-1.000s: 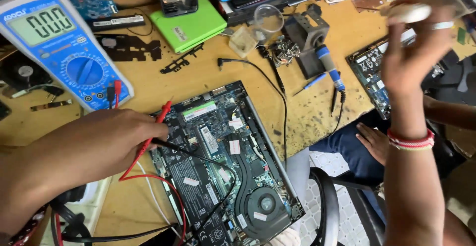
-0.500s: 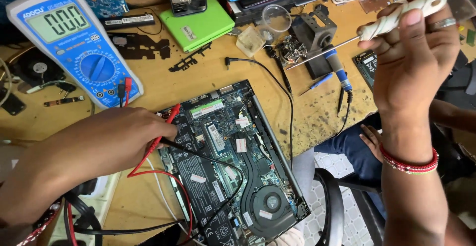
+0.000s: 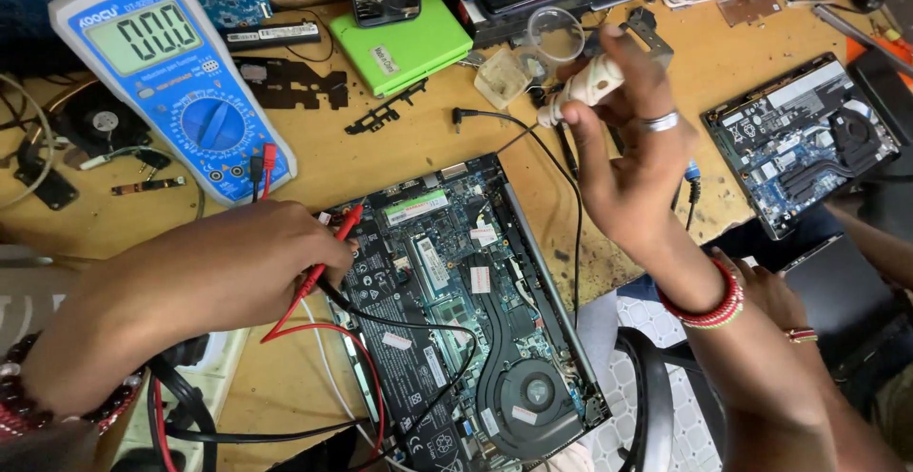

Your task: Using a digital multimeter to test circuit points on a laptop motherboard for diagnostic purposes.

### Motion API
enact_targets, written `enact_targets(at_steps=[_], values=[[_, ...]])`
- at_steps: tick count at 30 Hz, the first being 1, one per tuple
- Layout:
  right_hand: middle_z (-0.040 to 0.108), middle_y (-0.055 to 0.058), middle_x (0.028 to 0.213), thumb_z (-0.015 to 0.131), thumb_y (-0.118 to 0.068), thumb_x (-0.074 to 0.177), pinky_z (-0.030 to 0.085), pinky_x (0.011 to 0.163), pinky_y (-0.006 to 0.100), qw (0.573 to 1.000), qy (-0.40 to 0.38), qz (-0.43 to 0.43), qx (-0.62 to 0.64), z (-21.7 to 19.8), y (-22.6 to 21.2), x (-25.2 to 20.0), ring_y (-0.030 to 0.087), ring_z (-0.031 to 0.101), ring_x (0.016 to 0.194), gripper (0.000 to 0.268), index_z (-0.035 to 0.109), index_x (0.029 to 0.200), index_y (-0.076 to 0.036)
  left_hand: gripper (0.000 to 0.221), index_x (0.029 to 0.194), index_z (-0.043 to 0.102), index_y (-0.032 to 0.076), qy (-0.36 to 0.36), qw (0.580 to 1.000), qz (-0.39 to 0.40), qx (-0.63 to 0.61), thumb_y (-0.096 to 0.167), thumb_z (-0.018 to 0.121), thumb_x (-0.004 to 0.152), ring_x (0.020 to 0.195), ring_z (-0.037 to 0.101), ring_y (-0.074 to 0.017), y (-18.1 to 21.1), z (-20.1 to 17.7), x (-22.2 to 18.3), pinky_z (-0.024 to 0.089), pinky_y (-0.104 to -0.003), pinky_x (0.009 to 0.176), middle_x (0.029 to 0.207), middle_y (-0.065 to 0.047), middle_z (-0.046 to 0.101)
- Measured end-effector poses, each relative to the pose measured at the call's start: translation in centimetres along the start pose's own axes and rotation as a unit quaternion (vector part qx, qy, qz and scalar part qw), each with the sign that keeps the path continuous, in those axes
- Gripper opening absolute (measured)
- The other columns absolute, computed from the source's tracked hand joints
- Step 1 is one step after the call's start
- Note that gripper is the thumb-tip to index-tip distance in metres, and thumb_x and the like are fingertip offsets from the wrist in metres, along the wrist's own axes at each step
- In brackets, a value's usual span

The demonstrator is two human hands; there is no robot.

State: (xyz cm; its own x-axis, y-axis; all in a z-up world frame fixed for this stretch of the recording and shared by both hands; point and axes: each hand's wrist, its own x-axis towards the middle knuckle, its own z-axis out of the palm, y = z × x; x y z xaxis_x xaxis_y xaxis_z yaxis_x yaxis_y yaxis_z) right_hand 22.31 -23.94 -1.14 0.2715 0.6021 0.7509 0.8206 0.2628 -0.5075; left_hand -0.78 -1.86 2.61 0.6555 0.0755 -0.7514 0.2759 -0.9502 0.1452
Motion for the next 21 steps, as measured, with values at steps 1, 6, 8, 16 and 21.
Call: enact_targets(at_steps=[1, 6, 8, 16, 21], values=[[0.065, 0.025, 0.116, 0.059, 0.004, 0.115, 0.067, 0.091, 0.036, 0.998, -0.005, -0.006, -0.068, 0.13, -0.02, -0.05, 0.032, 0.073, 0.1, 0.038, 0.04, 0.148, 0.006, 0.059, 0.115, 0.071, 0.035, 0.023, 0.999, 0.023, 0.004, -0.009, 0.047, 0.086, 0.086, 0.063, -0.0184, -0.35, 0.4, 0.42, 0.043, -0.036, 0.073, 0.089, 0.001, 0.061], [0.067, 0.03, 0.131, 0.058, -0.006, 0.116, 0.066, 0.089, 0.039, 0.99, -0.005, -0.026, -0.137, 0.76, 0.82, -0.08, 0.034, 0.076, 0.105, 0.037, 0.045, 0.147, 0.007, 0.055, 0.11, 0.074, 0.032, 0.03, 0.999, 0.03, -0.005, -0.009, 0.051, 0.082, 0.078, 0.063, -0.0183, -0.26, 0.28, 0.42, 0.042, -0.038, 0.066, 0.082, -0.001, 0.061], [0.069, 0.027, 0.125, 0.059, -0.001, 0.115, 0.066, 0.09, 0.038, 0.99, -0.007, -0.005, -0.142, 0.66, 0.91, -0.31, 0.032, 0.075, 0.103, 0.038, 0.044, 0.148, 0.005, 0.057, 0.112, 0.071, 0.037, 0.029, 0.999, 0.022, -0.005, -0.007, 0.048, 0.084, 0.093, 0.061, -0.0196, -0.41, 0.58, 0.71, 0.046, -0.036, 0.073, 0.097, 0.001, 0.059], [0.066, 0.026, 0.125, 0.058, -0.004, 0.115, 0.065, 0.087, 0.037, 0.991, -0.004, 0.008, -0.133, 0.64, 0.59, -0.36, 0.031, 0.074, 0.102, 0.035, 0.045, 0.146, 0.005, 0.051, 0.109, 0.072, 0.034, 0.043, 0.999, 0.033, -0.002, -0.006, 0.052, 0.084, 0.09, 0.064, -0.0192, -0.46, 0.67, 0.83, 0.046, -0.037, 0.071, 0.095, 0.0, 0.062], [0.062, 0.028, 0.132, 0.06, -0.003, 0.114, 0.066, 0.087, 0.037, 0.99, 0.001, 0.011, -0.143, 0.55, 0.68, -0.39, 0.032, 0.073, 0.102, 0.034, 0.046, 0.144, 0.007, 0.053, 0.11, 0.072, 0.034, 0.049, 0.998, 0.041, -0.004, -0.007, 0.054, 0.081, 0.087, 0.065, -0.0195, -0.46, 0.6, 0.73, 0.044, -0.038, 0.068, 0.092, 0.0, 0.061]])
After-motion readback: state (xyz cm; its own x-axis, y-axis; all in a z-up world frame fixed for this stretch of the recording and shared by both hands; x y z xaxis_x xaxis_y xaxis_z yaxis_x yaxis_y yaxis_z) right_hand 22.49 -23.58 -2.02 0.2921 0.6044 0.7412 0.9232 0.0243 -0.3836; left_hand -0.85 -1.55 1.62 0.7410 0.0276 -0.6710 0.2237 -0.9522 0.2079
